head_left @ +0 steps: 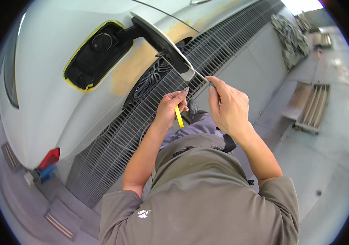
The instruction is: The person applies yellow masking tape around the perimeter of a white car's fuel door opening. They open and close the fuel door several times to align and smooth the tape edges, then continue taping the surrounding area.
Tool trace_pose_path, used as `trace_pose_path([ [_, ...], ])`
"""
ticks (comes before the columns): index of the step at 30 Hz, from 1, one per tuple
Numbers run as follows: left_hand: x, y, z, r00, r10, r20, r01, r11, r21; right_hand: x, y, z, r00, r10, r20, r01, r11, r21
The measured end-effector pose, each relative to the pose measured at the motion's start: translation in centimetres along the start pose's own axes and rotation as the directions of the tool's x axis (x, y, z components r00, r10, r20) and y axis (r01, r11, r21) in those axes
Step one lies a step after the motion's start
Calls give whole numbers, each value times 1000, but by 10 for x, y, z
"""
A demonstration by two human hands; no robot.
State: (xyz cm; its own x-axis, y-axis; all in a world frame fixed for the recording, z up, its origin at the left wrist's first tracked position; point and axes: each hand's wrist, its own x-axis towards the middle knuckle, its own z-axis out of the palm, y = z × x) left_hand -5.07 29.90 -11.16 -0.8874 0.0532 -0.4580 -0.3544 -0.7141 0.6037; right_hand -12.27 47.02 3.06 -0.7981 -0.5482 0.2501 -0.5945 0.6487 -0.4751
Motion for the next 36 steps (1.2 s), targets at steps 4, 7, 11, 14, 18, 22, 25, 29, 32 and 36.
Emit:
trace_pose_path([
  [4, -9, 11, -28, 979, -35, 199, -13, 972, 233, -11, -21, 12, 992, 40, -121, -55, 991, -118],
  [7, -19, 17, -37, 970, -71, 234, -13, 940, 340, -11, -34, 18, 985, 78, -156, -102, 983, -153],
  [11, -21, 20, -37, 963, -135, 232, 54, 944, 326, -4, -43, 18, 983, 135, -122, -160, 961, -226],
  [14, -12, 23, -30, 970, -90, 225, 45, 979, 200, 1, -48, 12, 988, 142, -55, -152, 949, -278],
  [18, -3, 29, -16, 967, 29, 252, -40, 998, 39, 8, -39, -2, 995, 88, 56, -77, 982, -173],
  [22, -1, 38, 1, 975, 118, 188, -143, 982, 125, 15, -20, -12, 997, 20, 73, -16, 998, -58],
  [25, 0, 47, 12, 976, 104, 193, -131, 982, 136, 16, -16, -10, 998, 15, 55, -12, 998, -57],
  [29, 1, 58, 18, 977, 81, 196, -118, 975, 189, 18, -13, -5, 996, 52, 67, -49, 998, -47],
  [32, 2, 63, 18, 971, 66, 231, -122, 964, 236, 21, -3, -7, 997, 39, 63, -42, 998, 41],
  [36, 2, 67, 18, 954, 56, 295, -130, 963, 237, 21, 0, -8, 988, 99, 122, -113, 986, 119],
])
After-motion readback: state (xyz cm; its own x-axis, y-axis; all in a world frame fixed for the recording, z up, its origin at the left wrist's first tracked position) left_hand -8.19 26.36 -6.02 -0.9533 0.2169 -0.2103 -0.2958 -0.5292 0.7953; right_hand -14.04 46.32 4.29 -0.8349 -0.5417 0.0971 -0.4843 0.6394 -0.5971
